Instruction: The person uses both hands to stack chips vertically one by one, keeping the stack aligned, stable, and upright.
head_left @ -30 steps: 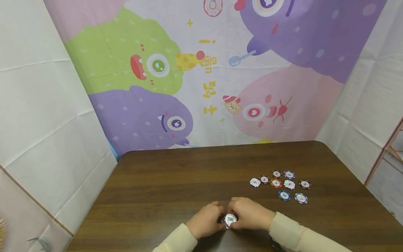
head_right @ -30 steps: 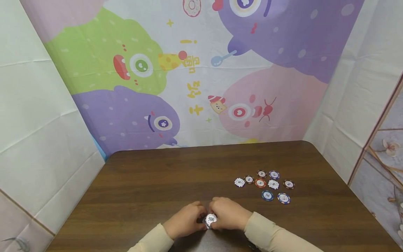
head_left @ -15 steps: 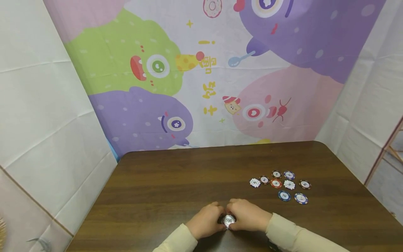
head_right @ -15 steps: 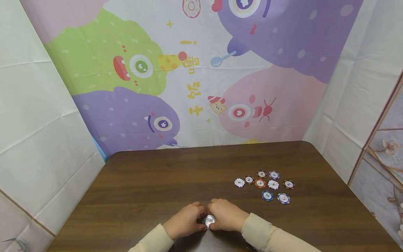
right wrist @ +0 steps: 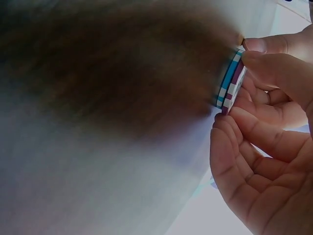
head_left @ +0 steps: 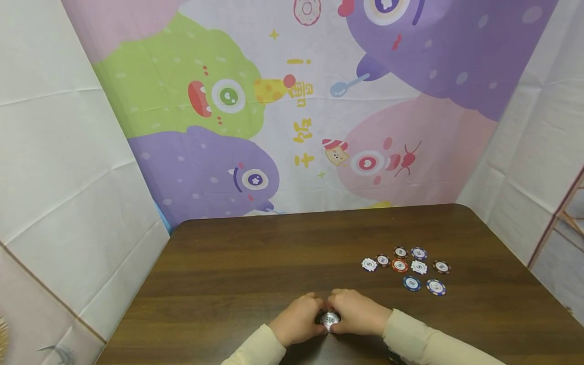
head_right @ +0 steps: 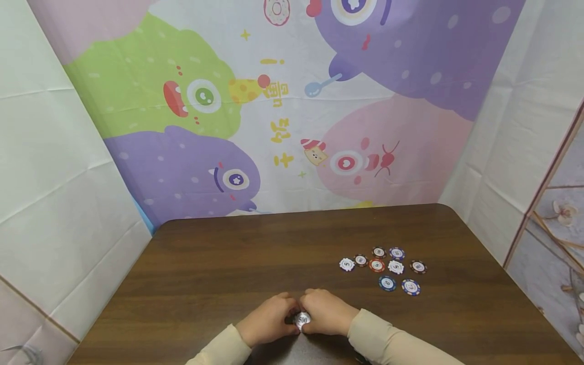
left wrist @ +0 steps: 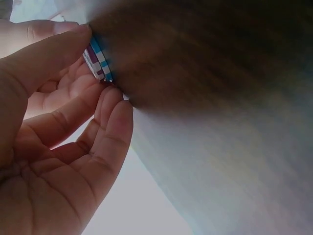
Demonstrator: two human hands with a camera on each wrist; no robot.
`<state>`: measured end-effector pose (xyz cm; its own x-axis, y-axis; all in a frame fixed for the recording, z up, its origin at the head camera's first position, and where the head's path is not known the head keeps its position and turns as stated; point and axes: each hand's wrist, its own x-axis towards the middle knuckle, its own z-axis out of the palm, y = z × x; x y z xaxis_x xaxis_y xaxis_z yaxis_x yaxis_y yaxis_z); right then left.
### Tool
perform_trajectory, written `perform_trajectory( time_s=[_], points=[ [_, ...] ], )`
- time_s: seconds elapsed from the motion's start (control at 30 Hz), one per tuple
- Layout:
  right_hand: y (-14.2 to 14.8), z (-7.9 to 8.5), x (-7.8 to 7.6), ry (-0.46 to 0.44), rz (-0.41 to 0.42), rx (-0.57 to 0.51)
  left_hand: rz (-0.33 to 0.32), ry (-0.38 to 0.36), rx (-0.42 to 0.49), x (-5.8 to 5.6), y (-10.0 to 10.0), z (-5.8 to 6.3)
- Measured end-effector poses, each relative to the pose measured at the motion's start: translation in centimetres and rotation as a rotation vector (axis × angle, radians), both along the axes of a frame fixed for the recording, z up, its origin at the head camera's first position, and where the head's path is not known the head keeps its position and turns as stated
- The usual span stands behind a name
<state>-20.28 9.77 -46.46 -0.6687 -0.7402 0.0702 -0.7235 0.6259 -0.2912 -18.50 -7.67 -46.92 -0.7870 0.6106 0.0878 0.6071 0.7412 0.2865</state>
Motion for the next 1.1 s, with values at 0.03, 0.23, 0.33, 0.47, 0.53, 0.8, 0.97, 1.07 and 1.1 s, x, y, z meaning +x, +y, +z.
perform_trajectory(
  time_s=[0.03, 0.23, 0.33, 0.47, 0.53, 0.8, 0.97, 1.07, 1.1],
  points=[
    [0.0, 0.0, 0.0, -0.002, 0.0, 0.0, 0.001, -0.004, 0.001, 0.0, 0.0, 0.0],
    [0.0, 0.0, 0.1, -0.029, -0.007, -0.006, 0.008, -0.026, 0.0, 0.1, 0.1, 0.1],
    [0.1, 0.0, 0.0, -0.038, -0.01, -0.01, 0.012, -0.021, -0.004, 0.1, 0.1, 0.1],
    [0.3, 0.0, 0.0, -0.048, -0.006, -0.022, 0.014, -0.018, -0.005, 0.0, 0.2, 0.0],
    [0.5, 0.0, -0.1, -0.053, -0.002, -0.032, 0.011, -0.017, -0.002, 0.0, 0.2, -0.1],
    [1.4, 0.8, -0.6, -0.06, -0.043, -0.049, 0.007, 0.0, -0.001, 0.0, 0.4, -0.2],
    [2.2, 1.3, -1.1, -0.05, -0.075, -0.063, 0.017, 0.007, -0.021, 0.1, 0.5, -0.1],
    [2.9, 1.6, -1.6, -0.043, -0.105, -0.075, 0.017, 0.006, -0.032, 0.1, 0.5, 0.0],
    [3.1, 1.7, -1.8, -0.037, -0.119, -0.08, 0.014, 0.011, -0.036, 0.1, 0.5, 0.1]
  ],
)
